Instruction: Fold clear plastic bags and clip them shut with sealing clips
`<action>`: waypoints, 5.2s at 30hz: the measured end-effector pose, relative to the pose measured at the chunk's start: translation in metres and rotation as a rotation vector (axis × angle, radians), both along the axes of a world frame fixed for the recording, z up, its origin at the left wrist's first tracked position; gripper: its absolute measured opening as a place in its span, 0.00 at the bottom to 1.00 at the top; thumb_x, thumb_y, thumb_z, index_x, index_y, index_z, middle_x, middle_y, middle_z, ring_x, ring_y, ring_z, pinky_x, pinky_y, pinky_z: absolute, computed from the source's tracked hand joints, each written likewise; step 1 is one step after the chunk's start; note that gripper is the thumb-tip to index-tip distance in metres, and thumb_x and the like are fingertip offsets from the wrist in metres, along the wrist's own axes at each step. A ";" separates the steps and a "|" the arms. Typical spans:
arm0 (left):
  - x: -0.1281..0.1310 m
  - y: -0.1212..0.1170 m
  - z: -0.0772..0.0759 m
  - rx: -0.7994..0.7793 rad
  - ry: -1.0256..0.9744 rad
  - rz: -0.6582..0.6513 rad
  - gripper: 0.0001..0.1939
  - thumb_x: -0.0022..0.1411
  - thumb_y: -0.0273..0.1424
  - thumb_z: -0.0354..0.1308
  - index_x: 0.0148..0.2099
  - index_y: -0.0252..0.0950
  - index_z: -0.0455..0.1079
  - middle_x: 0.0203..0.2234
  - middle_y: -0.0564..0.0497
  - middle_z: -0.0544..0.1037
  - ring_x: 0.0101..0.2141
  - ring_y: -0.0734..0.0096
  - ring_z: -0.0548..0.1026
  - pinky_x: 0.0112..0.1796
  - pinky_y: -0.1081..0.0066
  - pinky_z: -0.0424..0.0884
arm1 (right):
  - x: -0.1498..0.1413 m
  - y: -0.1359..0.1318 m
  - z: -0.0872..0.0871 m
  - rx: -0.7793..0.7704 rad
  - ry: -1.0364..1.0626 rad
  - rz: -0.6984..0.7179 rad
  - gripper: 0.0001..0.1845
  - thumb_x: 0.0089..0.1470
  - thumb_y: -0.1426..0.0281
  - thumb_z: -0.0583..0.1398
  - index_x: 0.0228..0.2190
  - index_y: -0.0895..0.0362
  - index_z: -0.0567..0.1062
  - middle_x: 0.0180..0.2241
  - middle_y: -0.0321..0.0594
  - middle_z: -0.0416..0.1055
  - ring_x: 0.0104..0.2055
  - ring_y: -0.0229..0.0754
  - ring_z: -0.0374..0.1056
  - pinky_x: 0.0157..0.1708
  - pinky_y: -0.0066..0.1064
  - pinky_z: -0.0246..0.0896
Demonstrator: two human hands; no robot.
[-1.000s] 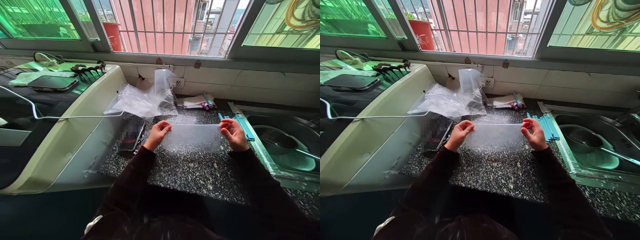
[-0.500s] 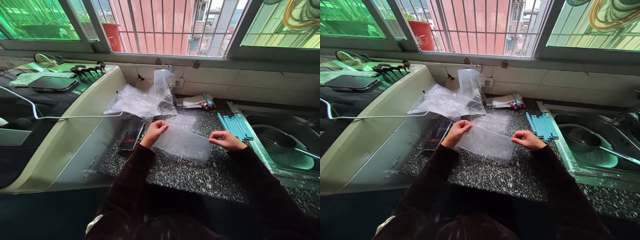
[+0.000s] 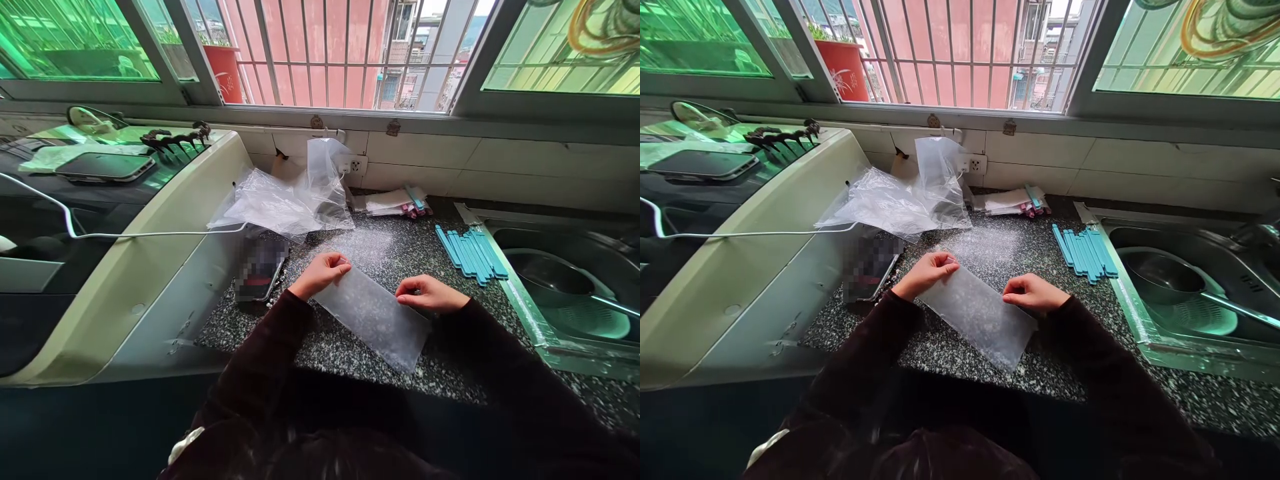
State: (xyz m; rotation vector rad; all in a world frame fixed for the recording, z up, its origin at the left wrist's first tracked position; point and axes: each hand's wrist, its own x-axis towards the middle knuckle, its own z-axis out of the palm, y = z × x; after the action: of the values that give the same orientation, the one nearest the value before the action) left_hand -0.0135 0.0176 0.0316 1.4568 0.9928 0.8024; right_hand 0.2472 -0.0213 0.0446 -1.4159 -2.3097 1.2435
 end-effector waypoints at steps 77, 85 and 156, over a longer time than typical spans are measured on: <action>0.006 -0.001 -0.003 -0.001 -0.017 -0.058 0.21 0.43 0.47 0.59 0.23 0.32 0.63 0.17 0.57 0.62 0.21 0.80 0.58 0.24 0.76 0.52 | -0.038 -0.004 -0.008 0.248 0.401 -0.444 0.22 0.43 0.51 0.59 0.19 0.57 0.67 0.20 0.34 0.62 0.24 0.34 0.55 0.24 0.28 0.53; 0.016 -0.010 0.000 0.050 0.063 -0.124 0.17 0.45 0.42 0.59 0.24 0.32 0.64 0.17 0.58 0.62 0.21 0.80 0.58 0.24 0.76 0.52 | -0.042 0.000 -0.005 0.030 0.281 -0.294 0.23 0.41 0.50 0.59 0.21 0.60 0.69 0.19 0.33 0.60 0.23 0.33 0.53 0.23 0.26 0.47; 0.027 -0.013 -0.013 -0.104 0.038 -0.190 0.22 0.46 0.46 0.59 0.31 0.29 0.73 0.18 0.56 0.66 0.20 0.81 0.58 0.23 0.75 0.52 | -0.037 0.004 -0.011 0.280 0.437 -0.462 0.20 0.42 0.53 0.60 0.19 0.59 0.70 0.19 0.34 0.65 0.22 0.33 0.58 0.24 0.27 0.55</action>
State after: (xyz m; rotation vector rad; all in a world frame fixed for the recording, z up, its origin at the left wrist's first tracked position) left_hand 0.0132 0.0043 0.0188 1.4565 0.8959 0.5794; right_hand 0.2105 -0.0168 0.0336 -1.3157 -1.6670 0.9321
